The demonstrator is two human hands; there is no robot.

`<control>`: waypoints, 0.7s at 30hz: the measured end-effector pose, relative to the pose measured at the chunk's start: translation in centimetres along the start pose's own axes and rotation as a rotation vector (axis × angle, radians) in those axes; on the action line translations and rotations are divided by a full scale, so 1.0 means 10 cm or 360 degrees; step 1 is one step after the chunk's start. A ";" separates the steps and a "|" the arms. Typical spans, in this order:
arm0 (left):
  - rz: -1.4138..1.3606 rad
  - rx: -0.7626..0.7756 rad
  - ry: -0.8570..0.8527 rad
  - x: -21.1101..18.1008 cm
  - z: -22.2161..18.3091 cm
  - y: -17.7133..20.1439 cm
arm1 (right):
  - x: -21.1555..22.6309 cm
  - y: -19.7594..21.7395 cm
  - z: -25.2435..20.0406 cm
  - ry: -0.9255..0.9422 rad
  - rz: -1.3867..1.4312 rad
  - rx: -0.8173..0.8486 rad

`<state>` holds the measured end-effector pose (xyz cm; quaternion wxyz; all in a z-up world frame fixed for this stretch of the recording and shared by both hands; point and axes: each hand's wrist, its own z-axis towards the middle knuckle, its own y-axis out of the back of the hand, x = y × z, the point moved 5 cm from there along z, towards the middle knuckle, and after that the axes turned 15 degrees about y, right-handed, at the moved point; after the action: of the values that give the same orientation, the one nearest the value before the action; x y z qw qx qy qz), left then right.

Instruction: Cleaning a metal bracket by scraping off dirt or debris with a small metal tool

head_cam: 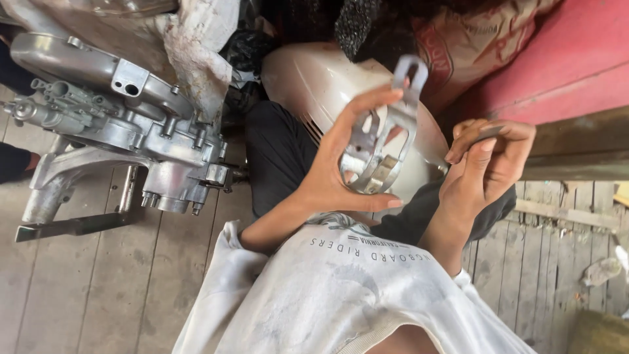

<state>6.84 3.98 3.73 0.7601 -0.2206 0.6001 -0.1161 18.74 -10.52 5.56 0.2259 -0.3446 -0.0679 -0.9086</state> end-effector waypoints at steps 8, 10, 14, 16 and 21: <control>0.0695 -0.0371 -0.0508 -0.45 0.14 -0.21 | 0.58 -0.16 0.43 0.0727 -0.0017 0.0426; 0.0652 -0.0398 -0.0514 -0.45 0.13 -0.26 | 0.67 -0.24 0.37 0.0695 -0.0149 0.0302; 0.0542 -0.0488 -0.0511 -0.41 0.11 -0.28 | 0.59 -0.23 0.31 0.0757 -0.0219 0.0337; 0.0547 -0.0535 -0.0478 -0.36 0.13 -0.29 | 0.53 -0.21 0.27 0.0730 -0.0303 0.0289; 0.0499 -0.0453 -0.0421 -0.29 0.22 -0.28 | 0.34 -0.04 0.23 0.0782 -0.0490 0.0171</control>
<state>8.43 3.25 7.93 0.8020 -0.2430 0.5325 0.1189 17.70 -10.74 9.55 0.1128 -0.0874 -0.1107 -0.9836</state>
